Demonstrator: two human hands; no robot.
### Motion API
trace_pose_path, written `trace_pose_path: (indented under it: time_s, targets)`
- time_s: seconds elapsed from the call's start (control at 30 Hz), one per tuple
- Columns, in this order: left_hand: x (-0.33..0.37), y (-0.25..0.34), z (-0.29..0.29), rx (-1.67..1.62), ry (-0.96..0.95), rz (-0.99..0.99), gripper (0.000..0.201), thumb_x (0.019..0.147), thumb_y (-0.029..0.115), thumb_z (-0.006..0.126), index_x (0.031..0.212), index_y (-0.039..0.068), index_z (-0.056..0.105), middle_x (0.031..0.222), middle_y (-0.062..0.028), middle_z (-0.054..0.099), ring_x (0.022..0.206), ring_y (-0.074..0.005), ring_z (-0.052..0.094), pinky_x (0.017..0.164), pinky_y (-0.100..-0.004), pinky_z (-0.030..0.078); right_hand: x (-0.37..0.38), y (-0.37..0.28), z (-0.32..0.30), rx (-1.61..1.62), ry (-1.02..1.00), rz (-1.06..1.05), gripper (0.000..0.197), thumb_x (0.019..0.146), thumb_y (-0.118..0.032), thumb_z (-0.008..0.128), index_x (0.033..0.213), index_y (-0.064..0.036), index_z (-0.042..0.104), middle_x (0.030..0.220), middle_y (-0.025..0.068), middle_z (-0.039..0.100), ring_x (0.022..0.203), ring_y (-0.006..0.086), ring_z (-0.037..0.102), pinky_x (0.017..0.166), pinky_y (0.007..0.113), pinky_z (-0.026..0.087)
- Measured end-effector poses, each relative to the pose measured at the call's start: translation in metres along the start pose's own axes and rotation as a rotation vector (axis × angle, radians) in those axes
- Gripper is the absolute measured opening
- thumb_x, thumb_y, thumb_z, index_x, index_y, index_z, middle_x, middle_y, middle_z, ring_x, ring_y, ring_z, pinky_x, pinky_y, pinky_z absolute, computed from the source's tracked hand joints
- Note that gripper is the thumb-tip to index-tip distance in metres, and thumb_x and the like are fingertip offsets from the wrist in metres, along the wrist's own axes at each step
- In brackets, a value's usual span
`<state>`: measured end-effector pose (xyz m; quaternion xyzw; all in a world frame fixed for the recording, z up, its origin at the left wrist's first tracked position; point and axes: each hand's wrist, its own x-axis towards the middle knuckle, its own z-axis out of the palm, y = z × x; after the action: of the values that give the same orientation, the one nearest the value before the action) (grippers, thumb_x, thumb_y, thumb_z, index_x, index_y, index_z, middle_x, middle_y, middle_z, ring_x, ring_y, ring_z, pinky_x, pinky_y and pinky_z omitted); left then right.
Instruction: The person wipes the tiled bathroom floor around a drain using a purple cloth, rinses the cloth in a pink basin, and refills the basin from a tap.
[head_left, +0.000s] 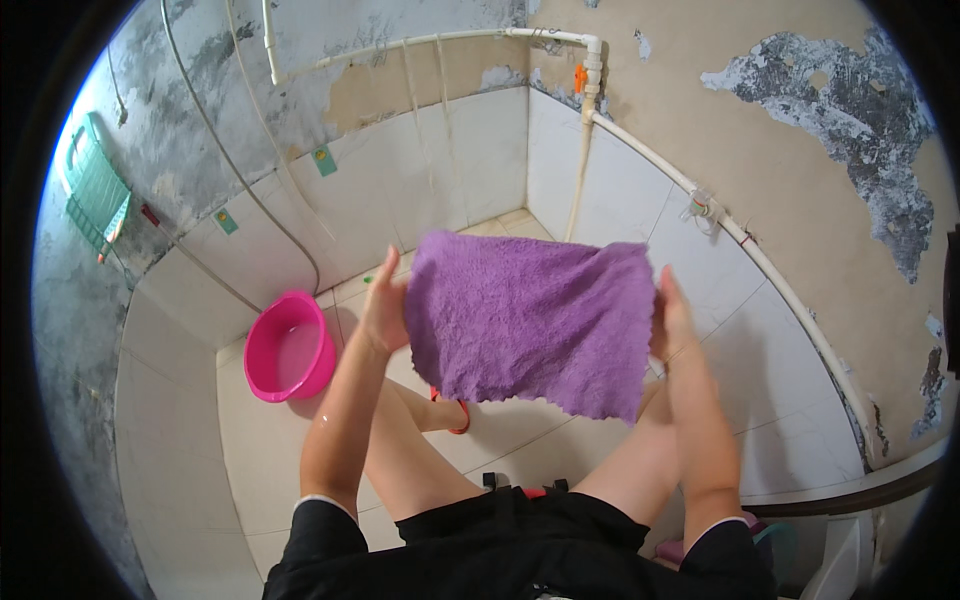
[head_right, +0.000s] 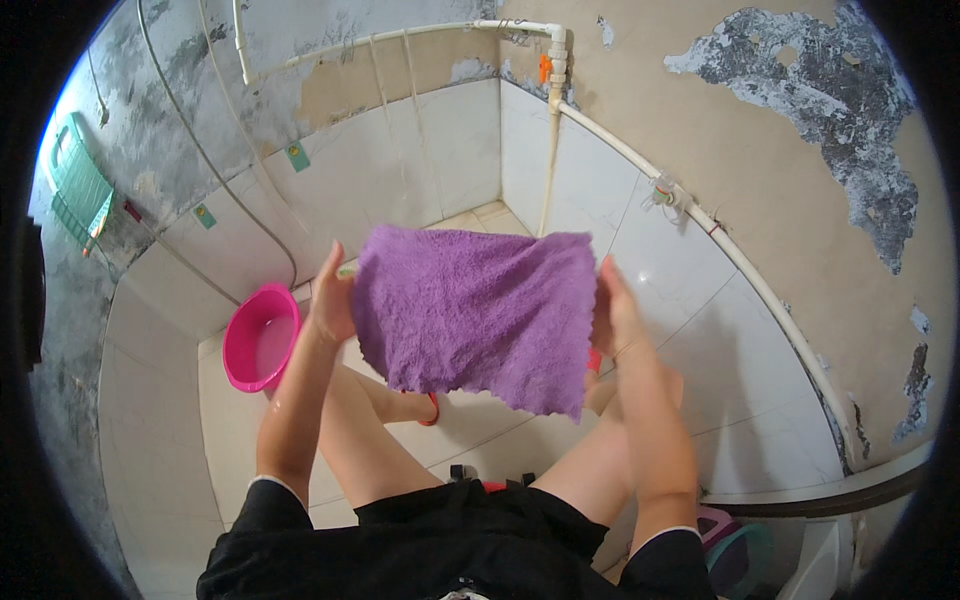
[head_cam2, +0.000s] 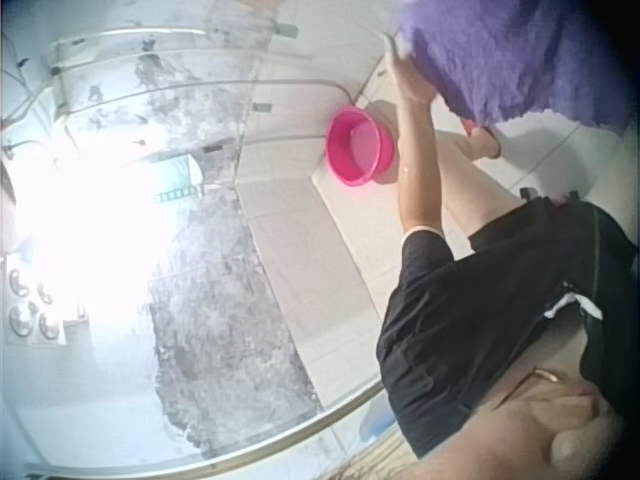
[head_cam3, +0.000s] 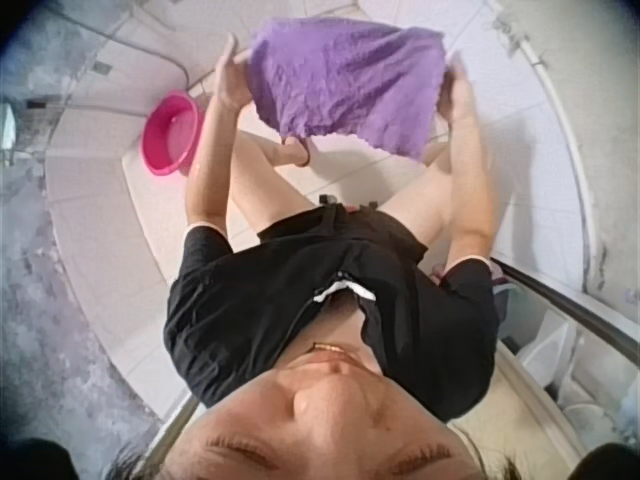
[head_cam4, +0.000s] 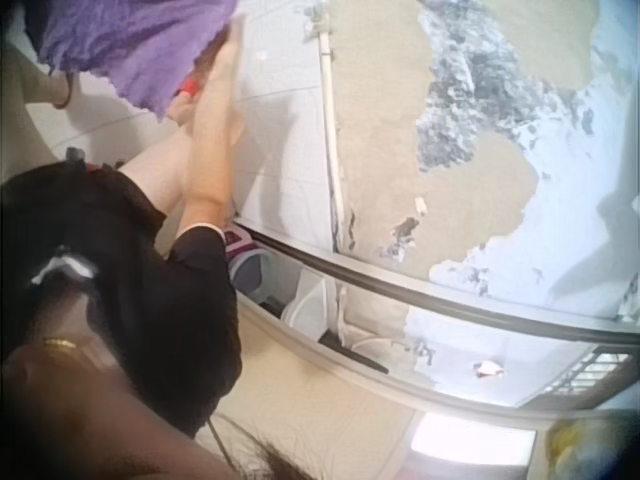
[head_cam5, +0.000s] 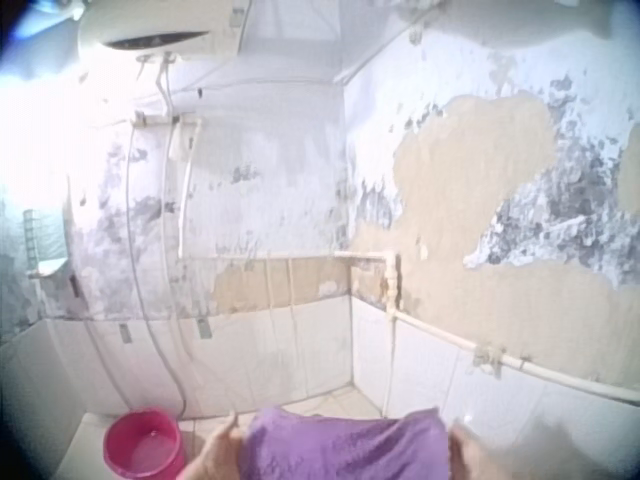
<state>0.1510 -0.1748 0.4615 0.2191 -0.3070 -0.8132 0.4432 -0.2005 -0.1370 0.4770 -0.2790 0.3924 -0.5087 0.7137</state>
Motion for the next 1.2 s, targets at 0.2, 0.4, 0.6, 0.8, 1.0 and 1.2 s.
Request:
trace_pose_path:
  time_s: [0.2,0.4,0.6,0.8,1.0,1.2]
  targets:
    - [-0.027,-0.063,-0.048,0.046,0.222,-0.422,0.034,0.090,0.019,0.048,0.114,-0.006,0.050,0.112,-0.0162,0.058,0.105,-0.0281,0.056,0.093,-0.0413,0.044,-0.001,0.099,-0.060,0.147,0.050,0.441,0.053,0.085,-0.041,0.052,0.119,0.0002,0.048,0.118,0.0129,0.054,0.109,0.0265,0.051,0.094,0.042,0.040]
    - [-0.045,-0.051,-0.019,0.432,0.247,-0.246,0.032,0.082,-0.004,0.055,0.114,0.000,0.053,0.107,-0.0099,0.059,0.095,-0.0215,0.058,0.086,-0.0364,0.047,-0.012,0.066,-0.046,-0.017,0.060,0.144,0.033,0.084,-0.002,0.053,0.116,0.0035,0.047,0.111,0.0142,0.058,0.099,0.0259,0.059,0.088,0.041,0.047]
    - [-0.042,-0.034,-0.030,0.535,0.259,0.113,0.022,0.084,-0.007,0.047,0.095,0.000,0.065,0.086,-0.0063,0.064,0.072,-0.0143,0.060,0.066,-0.0277,0.049,-0.025,0.045,-0.045,0.120,-0.129,-0.079,0.034,0.083,0.005,0.048,0.117,0.0035,0.050,0.111,0.0187,0.058,0.104,0.0275,0.057,0.091,0.038,0.047]
    - [-0.029,-0.039,-0.013,0.562,0.406,0.055,0.039,0.075,-0.013,0.038,0.103,-0.002,0.062,0.089,-0.0096,0.063,0.075,-0.0137,0.059,0.066,-0.0252,0.049,-0.011,0.059,-0.055,0.107,0.033,0.000,0.030,0.089,-0.004,0.039,0.115,0.0058,0.050,0.108,0.0161,0.057,0.098,0.0250,0.057,0.086,0.037,0.048]
    - [-0.022,-0.037,-0.028,0.858,0.526,-0.124,0.031,0.080,-0.004,0.041,0.105,-0.004,0.058,0.091,-0.0107,0.060,0.074,-0.0172,0.060,0.066,-0.0286,0.052,0.006,0.073,-0.052,0.135,0.195,0.230,0.034,0.089,-0.015,0.036,0.112,0.0036,0.053,0.109,0.0147,0.058,0.102,0.0250,0.056,0.089,0.042,0.045]
    - [0.008,-0.078,0.003,0.603,0.374,-0.030,0.028,0.082,0.000,0.046,0.108,-0.004,0.056,0.090,-0.0088,0.058,0.077,-0.0167,0.058,0.065,-0.0298,0.053,0.013,0.117,0.008,0.313,0.032,0.029,0.040,0.089,-0.021,0.032,0.113,0.0056,0.050,0.111,0.0145,0.057,0.102,0.0274,0.056,0.092,0.040,0.043]
